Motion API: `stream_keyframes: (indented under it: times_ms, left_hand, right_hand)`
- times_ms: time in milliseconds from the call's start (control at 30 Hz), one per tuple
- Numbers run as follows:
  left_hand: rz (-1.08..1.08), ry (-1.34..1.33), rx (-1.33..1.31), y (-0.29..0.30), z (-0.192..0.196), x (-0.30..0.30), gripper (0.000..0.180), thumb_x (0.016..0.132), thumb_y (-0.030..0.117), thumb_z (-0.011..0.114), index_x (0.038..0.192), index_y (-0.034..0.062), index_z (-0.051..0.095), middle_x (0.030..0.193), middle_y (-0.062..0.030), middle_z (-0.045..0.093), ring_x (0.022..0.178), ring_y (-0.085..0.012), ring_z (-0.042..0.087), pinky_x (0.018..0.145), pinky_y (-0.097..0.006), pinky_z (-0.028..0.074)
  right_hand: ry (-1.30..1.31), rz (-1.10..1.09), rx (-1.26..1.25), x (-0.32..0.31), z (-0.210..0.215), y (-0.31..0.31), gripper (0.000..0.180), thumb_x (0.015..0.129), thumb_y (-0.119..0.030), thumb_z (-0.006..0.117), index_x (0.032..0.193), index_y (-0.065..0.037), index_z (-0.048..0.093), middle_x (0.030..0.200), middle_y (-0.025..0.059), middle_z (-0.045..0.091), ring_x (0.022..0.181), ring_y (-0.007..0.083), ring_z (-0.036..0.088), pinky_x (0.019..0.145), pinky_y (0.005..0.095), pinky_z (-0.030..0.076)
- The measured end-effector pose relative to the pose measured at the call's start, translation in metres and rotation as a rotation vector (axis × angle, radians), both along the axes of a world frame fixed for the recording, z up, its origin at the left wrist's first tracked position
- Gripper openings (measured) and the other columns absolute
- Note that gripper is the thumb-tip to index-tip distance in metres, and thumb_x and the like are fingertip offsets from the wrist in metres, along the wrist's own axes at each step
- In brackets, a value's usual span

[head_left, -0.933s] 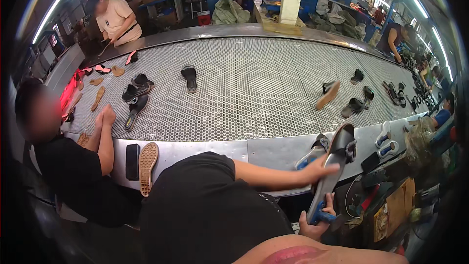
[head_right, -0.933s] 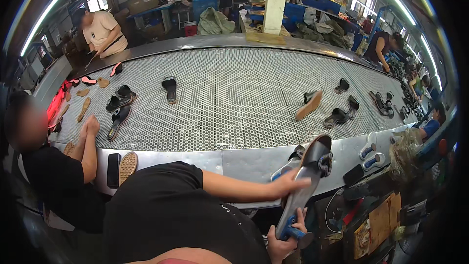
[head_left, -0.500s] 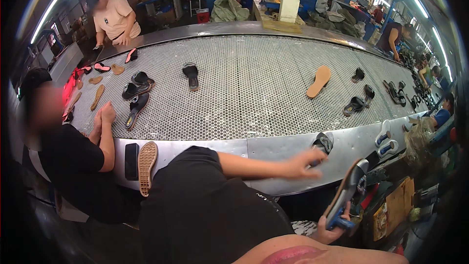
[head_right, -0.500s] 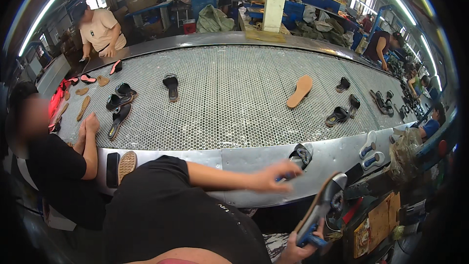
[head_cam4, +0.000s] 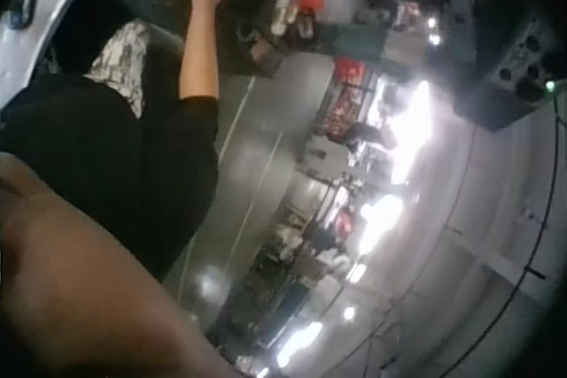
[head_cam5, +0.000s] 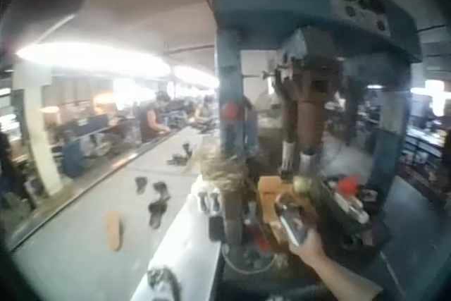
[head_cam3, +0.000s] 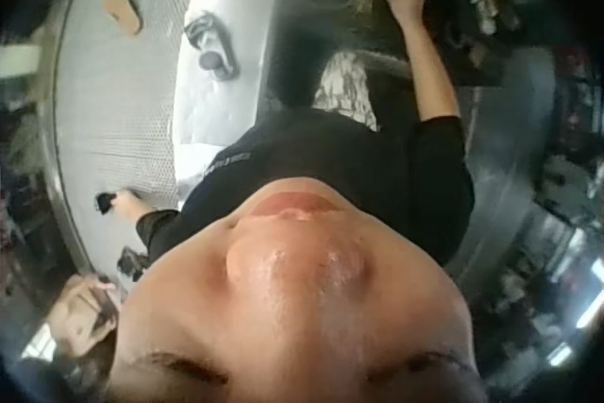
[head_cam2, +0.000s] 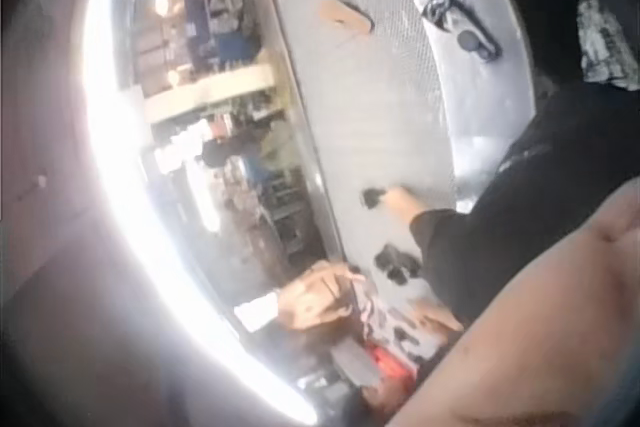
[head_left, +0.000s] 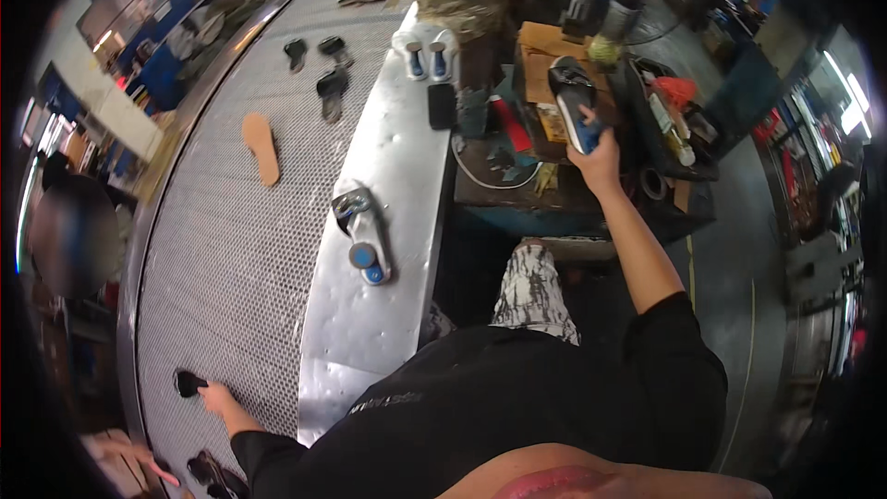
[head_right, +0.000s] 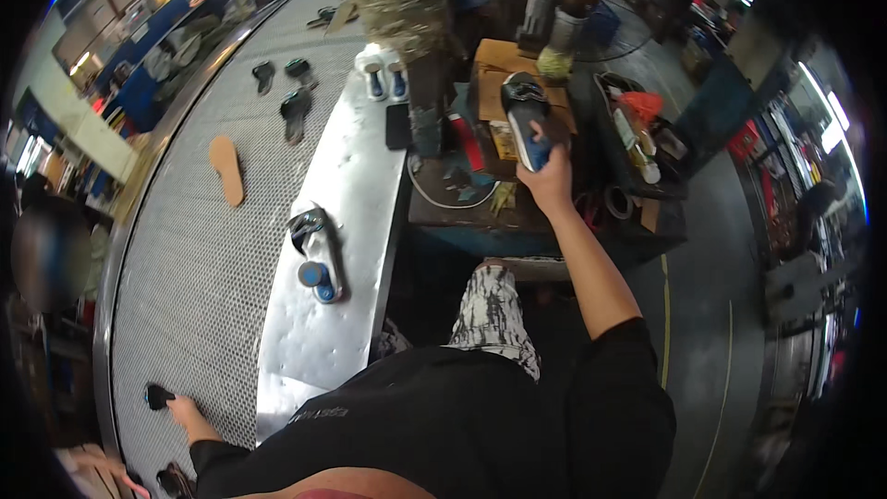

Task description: The person takes sandals from a conveyor belt, mounts them onto shoe lasts, and presses them using a mechanical press.

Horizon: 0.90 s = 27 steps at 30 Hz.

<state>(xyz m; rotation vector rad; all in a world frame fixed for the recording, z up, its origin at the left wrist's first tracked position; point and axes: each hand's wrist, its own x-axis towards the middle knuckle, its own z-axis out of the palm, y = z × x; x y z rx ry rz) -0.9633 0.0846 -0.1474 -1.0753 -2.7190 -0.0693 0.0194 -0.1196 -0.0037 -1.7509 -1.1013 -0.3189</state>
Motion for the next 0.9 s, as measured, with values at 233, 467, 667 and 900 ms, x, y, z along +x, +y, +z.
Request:
stream_keyframes:
  times_ms: [233,467,667,900]
  left_hand:
    - [-0.281,-0.212,0.168,-0.001,0.000,0.113,0.053,0.100,0.029,0.048,0.145,0.0027,0.043,0.140,-0.0211,0.052,0.122,-0.0395,0.053,0.102,-0.049,0.044]
    - [-0.674,-0.338,0.324,0.004,-0.001,0.188,0.054,0.089,0.017,0.061,0.139,-0.0006,0.050,0.135,-0.0206,0.056,0.123,-0.0395,0.053,0.106,-0.045,0.041]
    - [-0.785,-0.399,0.472,-0.014,0.003,0.241,0.054,0.074,0.020,0.071,0.123,0.0030,0.059,0.118,-0.0200,0.062,0.112,-0.0386,0.057,0.099,-0.046,0.043]
    - [-0.874,-0.537,0.472,-0.051,-0.007,0.238,0.060,0.069,0.026,0.073,0.122,0.0027,0.058,0.115,-0.0196,0.062,0.110,-0.0361,0.057,0.098,-0.045,0.046]
  right_hand:
    - [0.031,-0.110,-0.114,0.036,-0.012,0.021,0.073,0.070,-0.015,0.078,0.136,-0.016,0.046,0.115,0.0115,0.059,0.109,0.0368,0.058,0.092,0.0441,0.045]
    - [-0.019,-0.143,-0.215,0.054,0.003,0.058,0.071,0.069,-0.018,0.081,0.132,-0.009,0.051,0.120,0.0154,0.058,0.114,0.0343,0.056,0.095,0.0436,0.044]
    - [-0.004,0.103,-0.236,0.055,0.014,0.004,0.067,0.077,-0.026,0.080,0.130,0.003,0.052,0.124,0.0207,0.060,0.114,0.0296,0.058,0.100,0.0413,0.043]
    - [-0.485,-0.147,0.226,-0.107,-0.015,-0.047,0.063,0.084,-0.013,0.069,0.137,0.006,0.039,0.138,0.0224,0.047,0.128,0.0360,0.048,0.111,0.0435,0.036]
